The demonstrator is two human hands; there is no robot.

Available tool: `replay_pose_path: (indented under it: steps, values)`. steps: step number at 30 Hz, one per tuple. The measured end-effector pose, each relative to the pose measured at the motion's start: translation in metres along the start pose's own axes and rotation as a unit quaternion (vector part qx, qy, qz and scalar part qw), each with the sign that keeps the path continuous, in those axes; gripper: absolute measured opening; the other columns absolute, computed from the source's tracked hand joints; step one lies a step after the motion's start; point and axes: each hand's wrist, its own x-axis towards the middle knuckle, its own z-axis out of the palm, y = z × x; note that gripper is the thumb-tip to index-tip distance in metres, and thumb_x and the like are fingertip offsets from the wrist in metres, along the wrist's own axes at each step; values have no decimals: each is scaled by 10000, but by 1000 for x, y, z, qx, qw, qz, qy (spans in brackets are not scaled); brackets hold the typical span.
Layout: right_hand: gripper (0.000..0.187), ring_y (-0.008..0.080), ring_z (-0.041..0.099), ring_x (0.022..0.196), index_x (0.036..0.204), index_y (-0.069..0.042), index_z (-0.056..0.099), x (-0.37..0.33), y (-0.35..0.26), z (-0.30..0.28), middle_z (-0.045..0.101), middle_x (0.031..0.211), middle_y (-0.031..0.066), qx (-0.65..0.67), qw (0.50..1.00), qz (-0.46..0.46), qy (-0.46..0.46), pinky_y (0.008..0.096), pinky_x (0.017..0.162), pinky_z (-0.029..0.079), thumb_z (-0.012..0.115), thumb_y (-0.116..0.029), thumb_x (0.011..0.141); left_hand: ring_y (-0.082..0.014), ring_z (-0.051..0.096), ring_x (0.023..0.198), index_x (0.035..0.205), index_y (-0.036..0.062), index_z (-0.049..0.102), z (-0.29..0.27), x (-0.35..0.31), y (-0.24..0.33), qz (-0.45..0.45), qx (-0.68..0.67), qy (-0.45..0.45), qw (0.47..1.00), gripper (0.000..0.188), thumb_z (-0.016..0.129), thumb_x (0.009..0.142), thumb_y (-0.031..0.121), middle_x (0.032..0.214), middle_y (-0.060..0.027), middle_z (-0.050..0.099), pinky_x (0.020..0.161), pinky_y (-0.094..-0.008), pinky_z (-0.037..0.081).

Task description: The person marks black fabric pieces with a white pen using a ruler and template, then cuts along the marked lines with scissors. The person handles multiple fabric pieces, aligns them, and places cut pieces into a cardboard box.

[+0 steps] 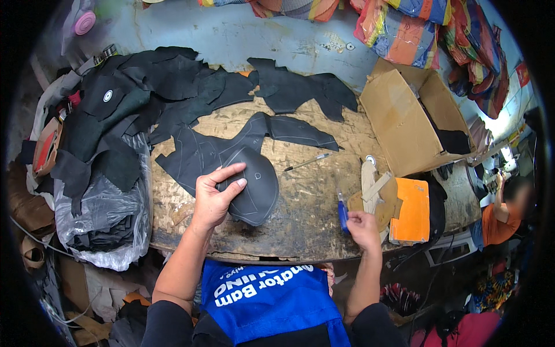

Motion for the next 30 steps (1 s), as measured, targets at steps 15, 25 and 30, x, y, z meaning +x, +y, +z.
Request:
replay_pose_path:
  steps: [15, 25, 30]
  values:
    - [1214, 178, 460, 1141, 1402, -24, 272, -57, -15, 101, 420, 1297, 81, 184, 829, -102, -518, 323, 1002, 376, 943, -335, 439, -232, 523, 1168, 1217, 26, 594, -6, 11, 53, 140, 182, -58, 972, 611, 759, 631, 66, 1228, -199, 576, 1006, -325, 375]
    - [955, 196, 498, 1097, 1264, -18, 375, -65, -25, 113, 475, 1184, 87, 52, 884, -134, -444, 349, 922, 435, 908, -353, 547, -293, 479, 1243, 1223, 25, 587, 1, -4, 63, 141, 198, -104, 964, 607, 753, 643, 93, 1217, -168, 599, 1054, -383, 339]
    - [935, 184, 534, 1018, 1234, -18, 401, -66, -23, 110, 493, 1131, 86, 124, 859, -214, -448, 327, 876, 451, 888, -433, 553, -291, 477, 1245, 1222, 23, 588, 6, -6, 66, 149, 184, -114, 965, 606, 762, 646, 91, 1212, -151, 606, 1057, -389, 332]
